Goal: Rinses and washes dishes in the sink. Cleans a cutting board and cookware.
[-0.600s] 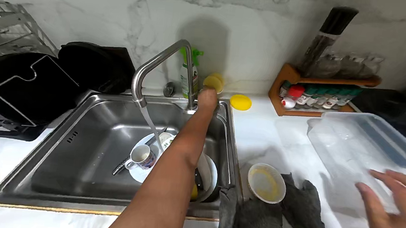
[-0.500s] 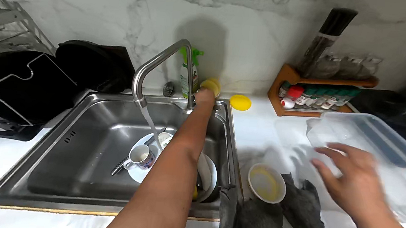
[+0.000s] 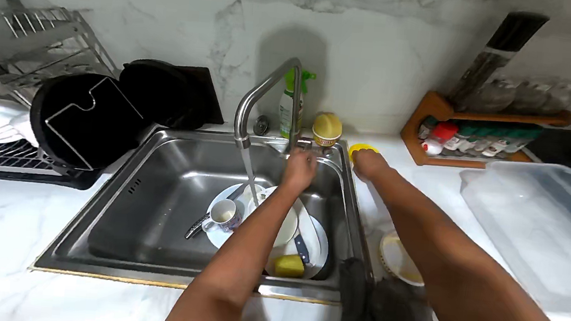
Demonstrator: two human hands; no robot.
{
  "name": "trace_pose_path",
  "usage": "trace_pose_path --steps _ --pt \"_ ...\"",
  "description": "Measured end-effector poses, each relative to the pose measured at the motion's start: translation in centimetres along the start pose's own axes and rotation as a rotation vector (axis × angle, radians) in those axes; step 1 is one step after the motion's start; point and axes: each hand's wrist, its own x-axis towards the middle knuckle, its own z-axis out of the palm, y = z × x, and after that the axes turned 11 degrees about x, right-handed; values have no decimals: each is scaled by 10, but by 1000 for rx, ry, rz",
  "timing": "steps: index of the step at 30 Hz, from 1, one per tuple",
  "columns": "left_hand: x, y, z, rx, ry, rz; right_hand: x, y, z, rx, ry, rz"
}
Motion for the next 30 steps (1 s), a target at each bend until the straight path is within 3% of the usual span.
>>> trace_pose_path --steps 3,7,10,13,16,20,22,25,27,30 --pt "-53 -48 -5 -484 -152 -289 -32 -39 1 -74 -90 -140" --pt "-84 -90 -32 -1100 -245 -689 -92 -143 40 49 -127 -429" --pt "-99 -99 -51 -1078 -328 -703 -118 -203 77 274 -76 -611" --pt "-99 -96 -64 -707 -260 -665 -138 -218 100 319 35 -505" --pt "-101 -90 -66 -331 -354 -460 -199 -188 95 256 91 -309" --pt "-93 -82 -60 120 -378 -63 -289 -86 82 181 209 -26" --pt "-90 -81 -53 151 -358 -68 -321 -46 88 180 180 51" --pt "-95 -87 -34 -50 -294 -253 -333 -18 106 266 265 -41" --pt "-103 -94 -22 -192 -272 -342 -330 -14 89 284 389 -31" --pt "-116 -94 -10 -189 -303 -320 -319 -2 48 296 467 75"
